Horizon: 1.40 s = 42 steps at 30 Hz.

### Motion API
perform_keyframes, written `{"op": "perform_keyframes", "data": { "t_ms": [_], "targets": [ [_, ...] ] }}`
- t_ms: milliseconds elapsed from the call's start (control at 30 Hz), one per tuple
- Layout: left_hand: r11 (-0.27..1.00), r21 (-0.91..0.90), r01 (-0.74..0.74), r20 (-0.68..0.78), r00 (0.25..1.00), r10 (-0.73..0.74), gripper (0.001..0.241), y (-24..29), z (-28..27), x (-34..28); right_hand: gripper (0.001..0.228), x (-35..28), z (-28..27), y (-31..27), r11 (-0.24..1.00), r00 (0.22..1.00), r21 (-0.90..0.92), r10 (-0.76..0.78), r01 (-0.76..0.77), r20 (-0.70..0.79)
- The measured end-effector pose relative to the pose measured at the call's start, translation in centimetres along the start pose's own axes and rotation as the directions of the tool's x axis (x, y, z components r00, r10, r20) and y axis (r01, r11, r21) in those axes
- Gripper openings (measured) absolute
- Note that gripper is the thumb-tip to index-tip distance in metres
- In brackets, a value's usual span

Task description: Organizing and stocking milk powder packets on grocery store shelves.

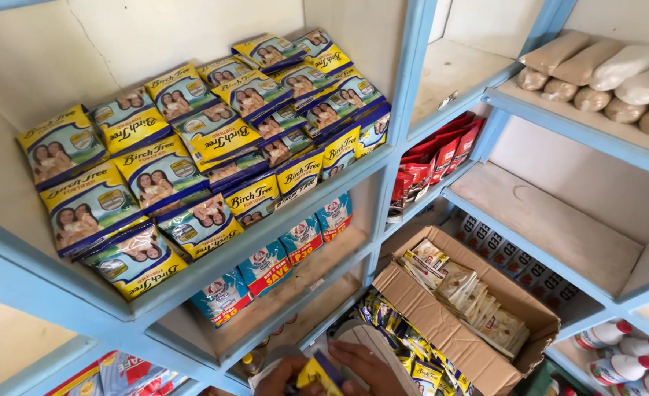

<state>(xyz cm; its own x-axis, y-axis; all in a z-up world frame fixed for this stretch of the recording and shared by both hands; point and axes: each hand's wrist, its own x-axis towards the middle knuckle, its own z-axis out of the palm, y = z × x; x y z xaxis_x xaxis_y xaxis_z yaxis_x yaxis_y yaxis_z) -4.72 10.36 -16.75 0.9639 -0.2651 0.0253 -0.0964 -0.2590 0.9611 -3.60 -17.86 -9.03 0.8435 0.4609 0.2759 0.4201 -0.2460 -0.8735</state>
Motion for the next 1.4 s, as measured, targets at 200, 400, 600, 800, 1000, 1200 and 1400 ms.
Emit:
{"op": "perform_keyframes", "data": {
  "t_ms": [200,400,600,800,1000,1200,1400],
  "targets": [
    [0.994,-0.095,-0.058,-0.258,0.966,0.032,0.039,4.5,3.2,3.3,0.065,1.1,2.3,0.0,0.824,0.983,0.547,0.184,-0.150,-0.008],
    [0.993,-0.108,-0.049,-0.345,0.939,0.009,0.040,5.8,4.3,3.6,0.051,1.1,2.7,2.3,0.752,0.915,0.596,0.397,-0.281,-0.069],
    [0.992,0.099,-0.083,-0.405,0.907,0.116,0.036,17.7,2.6,4.4,0.036,4.0,-1.8,-3.8,0.865,0.854,0.380,0.444,-0.328,-0.272],
    [0.956,0.193,-0.222,-0.447,0.847,0.287,0.020,25.1,1.0,5.5,0.031,7.3,-4.7,-10.4,0.921,0.951,0.385,0.167,-0.056,-0.261],
    [0.935,0.204,-0.291,-0.443,0.824,0.353,0.021,27.9,-0.7,5.4,0.031,8.2,-5.7,-12.2,0.970,0.956,0.215,-0.051,0.116,-0.287],
    [0.956,0.141,-0.258,-0.406,0.865,0.293,0.017,28.7,-1.9,5.0,0.037,9.0,-5.6,-14.4,0.971,0.932,0.148,-0.127,0.186,-0.339],
    [0.942,-0.156,-0.298,-0.328,0.915,0.235,0.009,26.7,-2.0,4.5,0.037,9.9,-6.9,-15.9,0.875,0.808,-0.356,-0.454,0.326,-0.376]
  ]
}}
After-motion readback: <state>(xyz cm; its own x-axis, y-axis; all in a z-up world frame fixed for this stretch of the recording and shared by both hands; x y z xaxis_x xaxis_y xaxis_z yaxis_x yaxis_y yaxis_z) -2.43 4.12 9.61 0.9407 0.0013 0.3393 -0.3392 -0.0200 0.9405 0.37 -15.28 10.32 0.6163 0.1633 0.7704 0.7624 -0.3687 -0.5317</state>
